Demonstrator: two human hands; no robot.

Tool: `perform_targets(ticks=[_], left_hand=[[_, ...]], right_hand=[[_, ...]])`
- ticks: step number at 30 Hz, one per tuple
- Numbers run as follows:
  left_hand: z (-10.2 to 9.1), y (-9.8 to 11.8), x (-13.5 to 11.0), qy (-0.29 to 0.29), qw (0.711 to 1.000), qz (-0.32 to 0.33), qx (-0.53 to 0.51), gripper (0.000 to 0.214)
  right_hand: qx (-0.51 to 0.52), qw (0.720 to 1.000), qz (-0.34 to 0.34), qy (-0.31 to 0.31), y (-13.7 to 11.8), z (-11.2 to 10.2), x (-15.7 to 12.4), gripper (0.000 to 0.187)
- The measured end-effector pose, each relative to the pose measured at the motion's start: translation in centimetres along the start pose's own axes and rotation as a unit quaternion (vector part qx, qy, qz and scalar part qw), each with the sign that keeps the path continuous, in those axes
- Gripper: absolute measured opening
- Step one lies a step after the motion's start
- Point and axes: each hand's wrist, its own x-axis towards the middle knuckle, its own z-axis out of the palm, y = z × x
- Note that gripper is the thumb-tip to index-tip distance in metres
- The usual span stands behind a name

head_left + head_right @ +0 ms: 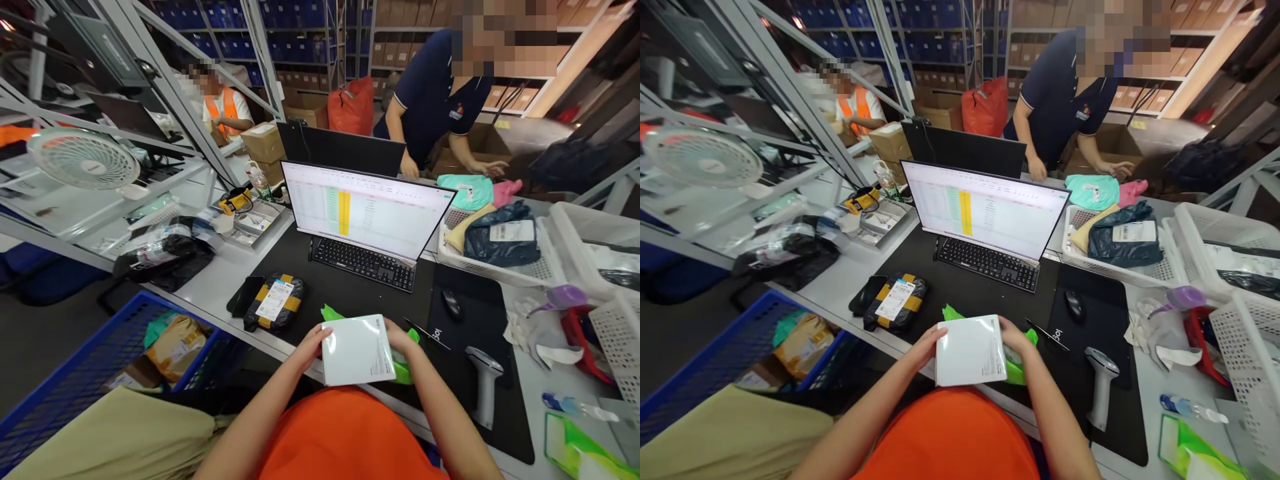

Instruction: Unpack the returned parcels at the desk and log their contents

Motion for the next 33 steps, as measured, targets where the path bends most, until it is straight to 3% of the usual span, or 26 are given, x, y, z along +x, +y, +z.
perform_targets(ticks=[2,4,8,9,11,12,13,15,17,22,26,30,33], left_hand=[[0.5,0.2,0.9,-0.002,1.0,-0.014,-0.004,0.032],[1.2,0.0,1.5,-0.006,1.0,-0.027,-0.01,0.032],[3.1,-1.6,2.3,-0.016,0.997,-0.068,-0.032,0.041],[3.5,-2.2,2.4,-0.019,0.996,-0.08,-0.037,0.049],[4.1,-3.3,2.6,-0.016,0.994,-0.098,-0.055,0.075],[4.3,-3.7,2.6,-0.014,0.993,-0.099,-0.068,0.087],[4.4,-4.0,2.7,-0.013,0.992,-0.094,-0.082,0.096],[4.4,-4.3,2.6,-0.01,0.993,-0.073,-0.095,0.104],[4.6,-4.1,2.4,-0.008,0.996,-0.05,-0.075,0.105],[5.9,-3.4,1.6,-0.017,0.999,0.018,0.024,0.109],[6.8,-3.7,1.3,-0.005,0.995,0.051,0.081,0.107],[6.8,-4.1,1.3,0.011,0.994,0.051,0.101,0.105],[6.9,-4.3,1.3,0.015,0.993,0.05,0.11,0.104]], right_hand=[[0.045,0.998,0.019,0.026,1.4,-3.3,-0.7,0.047],[0.07,0.989,0.031,0.125,3.1,-6.6,-2.4,0.052],[-0.022,0.96,0.055,0.274,6.8,-12.1,-9.4,0.05],[-0.077,0.94,0.081,0.322,7.7,-12.9,-11.6,0.052],[-0.196,0.857,0.162,0.447,9.3,-14.0,-15.5,0.061],[-0.224,0.82,0.212,0.481,10.1,-14.2,-17.0,0.066],[-0.218,0.806,0.262,0.484,10.8,-14.1,-18.2,0.068],[-0.137,0.833,0.33,0.422,12.0,-13.7,-19.1,0.06],[-0.051,0.865,0.349,0.358,12.9,-13.3,-18.6,0.042],[0.076,0.879,0.341,0.324,12.2,-14.0,-15.0,0.018],[0.143,0.894,0.326,0.272,8.9,-14.2,-14.0,0.023],[0.142,0.939,0.276,0.151,3.8,-11.6,-15.1,0.036],[0.086,0.962,0.249,0.077,0.7,-9.6,-16.0,0.029]])
